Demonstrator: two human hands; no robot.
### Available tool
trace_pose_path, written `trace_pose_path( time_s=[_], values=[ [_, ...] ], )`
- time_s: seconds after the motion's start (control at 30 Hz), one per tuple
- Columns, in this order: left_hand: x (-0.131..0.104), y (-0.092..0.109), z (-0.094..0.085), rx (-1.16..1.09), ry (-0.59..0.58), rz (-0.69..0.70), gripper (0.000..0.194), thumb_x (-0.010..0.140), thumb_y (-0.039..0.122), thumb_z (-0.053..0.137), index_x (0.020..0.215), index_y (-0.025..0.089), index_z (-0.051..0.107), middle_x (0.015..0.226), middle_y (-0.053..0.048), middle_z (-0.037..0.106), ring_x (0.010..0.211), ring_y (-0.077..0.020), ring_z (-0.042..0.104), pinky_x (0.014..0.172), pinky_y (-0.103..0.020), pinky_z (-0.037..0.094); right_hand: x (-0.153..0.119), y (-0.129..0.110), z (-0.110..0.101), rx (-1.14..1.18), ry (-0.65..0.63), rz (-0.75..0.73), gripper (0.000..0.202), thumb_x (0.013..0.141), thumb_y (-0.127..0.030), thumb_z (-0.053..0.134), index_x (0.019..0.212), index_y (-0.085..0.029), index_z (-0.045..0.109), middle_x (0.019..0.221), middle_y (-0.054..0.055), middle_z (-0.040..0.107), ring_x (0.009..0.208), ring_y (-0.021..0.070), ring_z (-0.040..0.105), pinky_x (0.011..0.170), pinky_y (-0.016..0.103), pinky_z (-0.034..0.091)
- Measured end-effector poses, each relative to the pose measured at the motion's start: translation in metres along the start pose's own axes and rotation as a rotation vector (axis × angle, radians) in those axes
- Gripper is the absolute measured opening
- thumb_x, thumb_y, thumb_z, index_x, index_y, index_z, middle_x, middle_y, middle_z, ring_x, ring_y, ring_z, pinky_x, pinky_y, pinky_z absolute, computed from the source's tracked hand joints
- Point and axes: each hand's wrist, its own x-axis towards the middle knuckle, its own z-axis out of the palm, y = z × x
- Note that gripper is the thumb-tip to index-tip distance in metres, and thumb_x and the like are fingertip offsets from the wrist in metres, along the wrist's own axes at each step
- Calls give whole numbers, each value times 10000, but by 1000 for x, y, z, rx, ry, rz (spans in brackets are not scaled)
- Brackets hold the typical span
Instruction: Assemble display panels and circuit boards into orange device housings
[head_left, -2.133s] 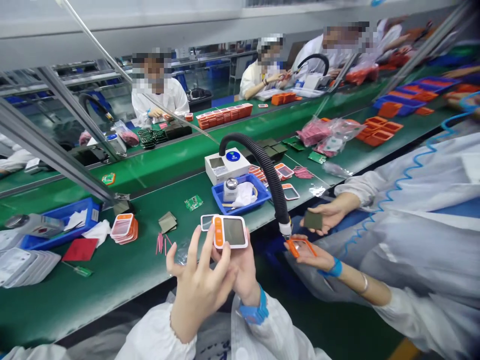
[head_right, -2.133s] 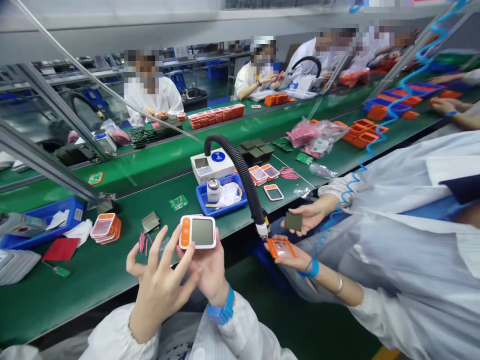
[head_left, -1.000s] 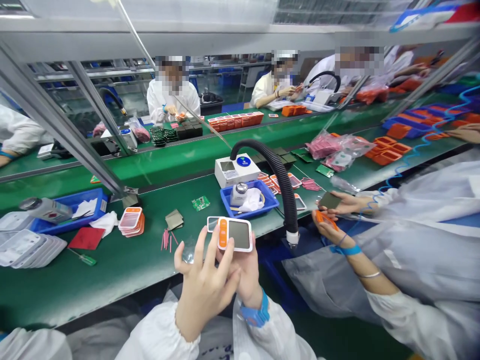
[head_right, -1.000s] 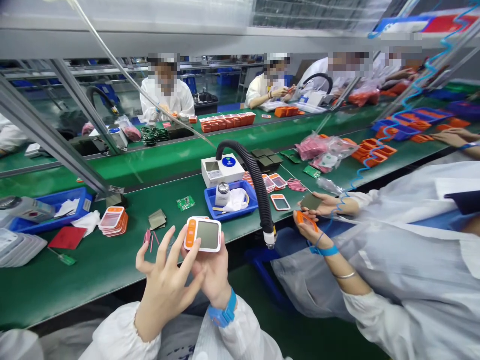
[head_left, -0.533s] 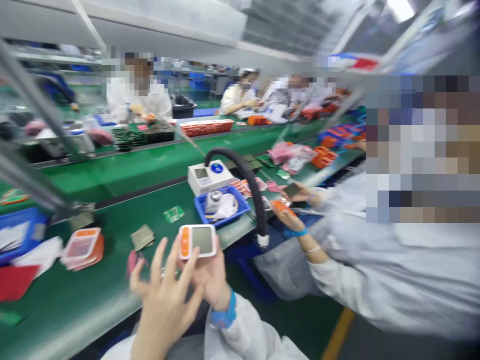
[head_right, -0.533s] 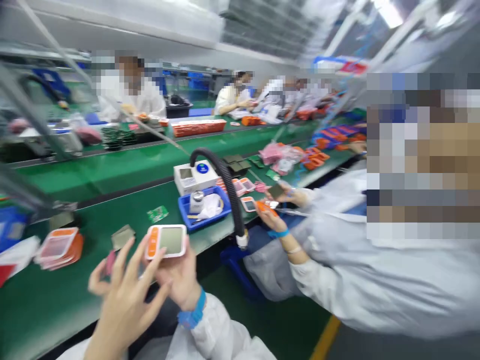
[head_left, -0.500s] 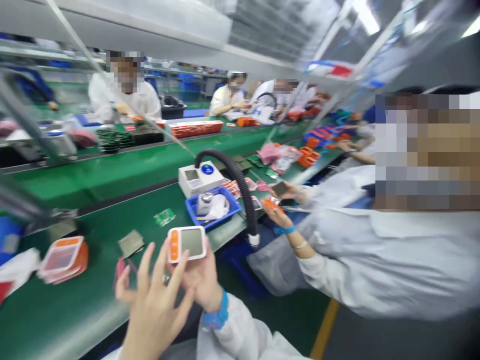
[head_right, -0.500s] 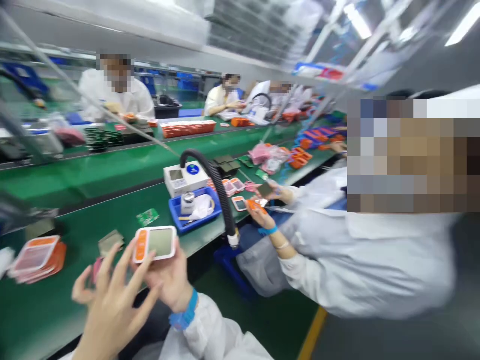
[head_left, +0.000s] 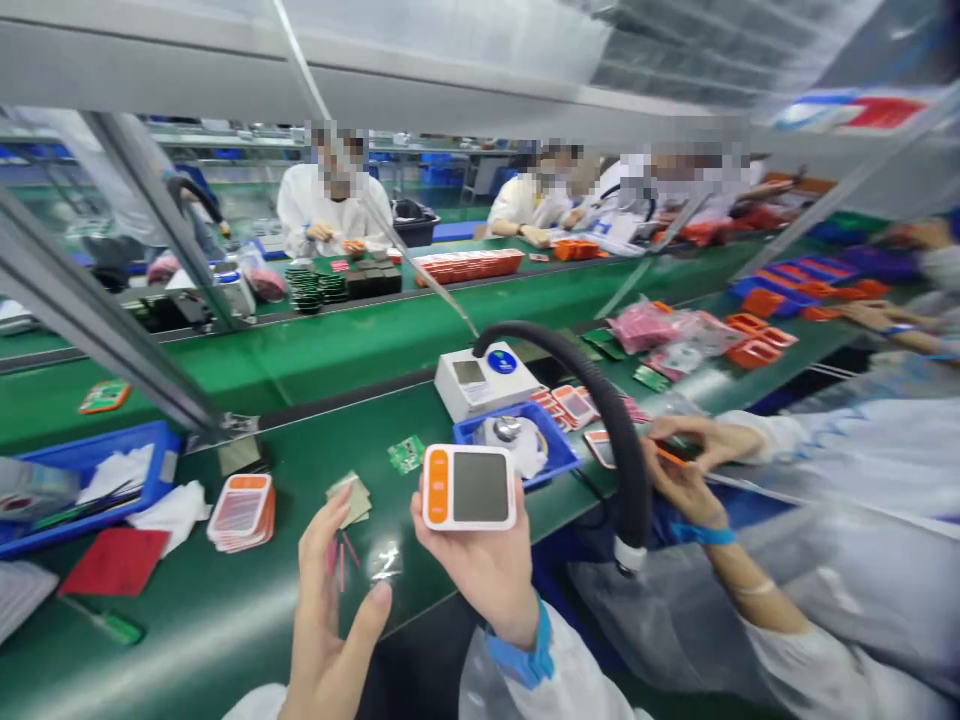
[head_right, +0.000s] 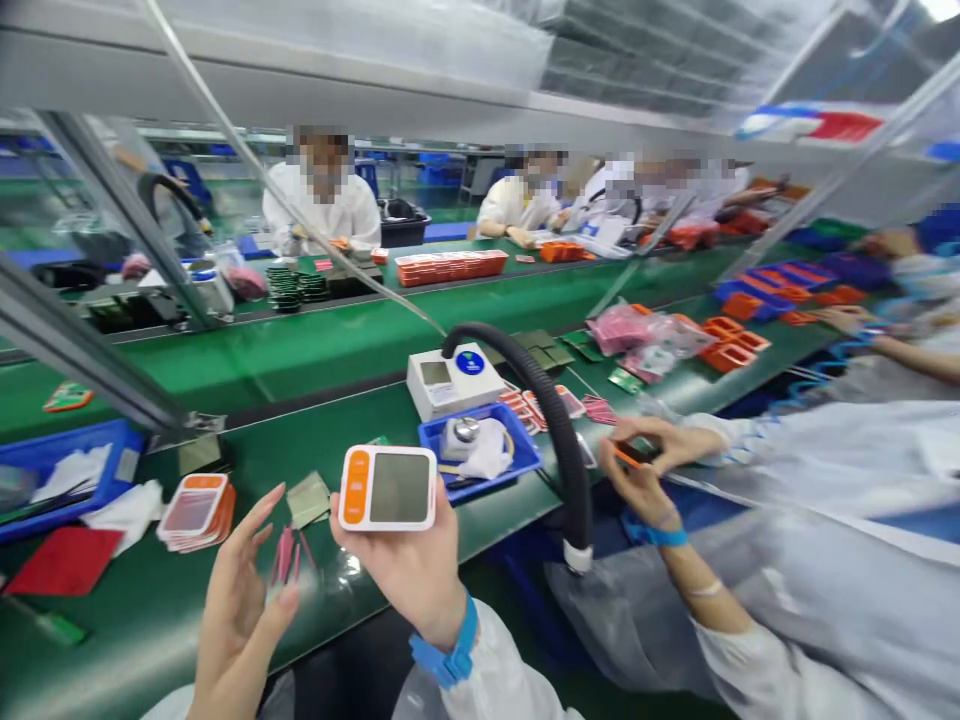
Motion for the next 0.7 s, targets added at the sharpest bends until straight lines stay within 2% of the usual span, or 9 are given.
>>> trace_pose_path(
  time_s=[0.13, 0.3, 0.4, 0.47, 0.5, 0.6, 0.63, 0.7],
  values=[
    [13, 2, -17, -84, 91, -11, 496, 875, 290, 550, 1349, 343, 413, 1479, -40, 411, 1391, -256, 333, 1087, -380, 317, 15, 14, 4, 11, -14, 97, 505, 685, -556, 743, 1064, -225, 698, 1159, 11, 706, 1097, 207, 644, 1022, 350, 443],
    [25, -9, -29, -64, 60, 60, 503, 861, 361, 563, 1344, 296, 439, 1489, -87, 389, 1404, -309, 291, 1092, -454, 304, 37, 32, -1, -40, -25, 199, 555, 689, -596, 712, 1101, -224, 689, 1190, 37, 689, 1115, 220, 632, 1052, 386, 421],
    [33, -19, -30, -212, 76, -9, 524, 812, 395, 629, 1306, 296, 483, 1473, -84, 412, 1396, -310, 302, 1088, -443, 308, 50, 36, -4, -160, 17, 173, 505, 710, -601, 689, 1053, -231, 706, 1155, 61, 702, 1070, 243, 648, 1038, 450, 428],
    [43, -26, -30, -495, 81, -165, 536, 772, 447, 654, 1265, 298, 509, 1430, -81, 467, 1336, -315, 394, 1035, -434, 371, 56, 34, -5, -354, 48, 73, 389, 685, -536, 745, 962, -264, 727, 1090, 46, 722, 1022, 263, 661, 993, 500, 454],
    [49, -29, -30, -674, 63, -292, 535, 768, 480, 636, 1251, 288, 511, 1386, -90, 511, 1282, -319, 459, 998, -441, 405, 58, 32, -5, -502, 49, 14, 322, 653, -477, 792, 897, -275, 735, 1082, 41, 722, 1029, 274, 656, 983, 512, 457],
    [69, -40, -28, -1125, -46, -787, 498, 839, 518, 481, 1234, 217, 509, 1162, -115, 645, 1073, -304, 611, 895, -456, 472, 63, 24, -4, -1145, 11, -126, 254, 549, -296, 878, 756, -270, 733, 1200, 61, 660, 1136, 318, 593, 1016, 528, 421],
    [75, -44, -26, -1204, -78, -930, 492, 865, 510, 434, 1226, 186, 518, 1078, -117, 668, 1008, -294, 638, 871, -452, 483, 64, 22, -4, -1379, -21, -149, 248, 549, -270, 877, 751, -264, 733, 1245, 74, 628, 1165, 332, 567, 1023, 535, 412],
    [84, -51, -20, -1272, -112, -1087, 475, 900, 481, 389, 1189, 140, 552, 952, -110, 684, 869, -265, 669, 819, -429, 502, 66, 19, -6, -1761, -119, -183, 200, 614, -260, 836, 785, -256, 732, 1270, 96, 598, 1197, 341, 532, 1015, 541, 415]
  ],
)
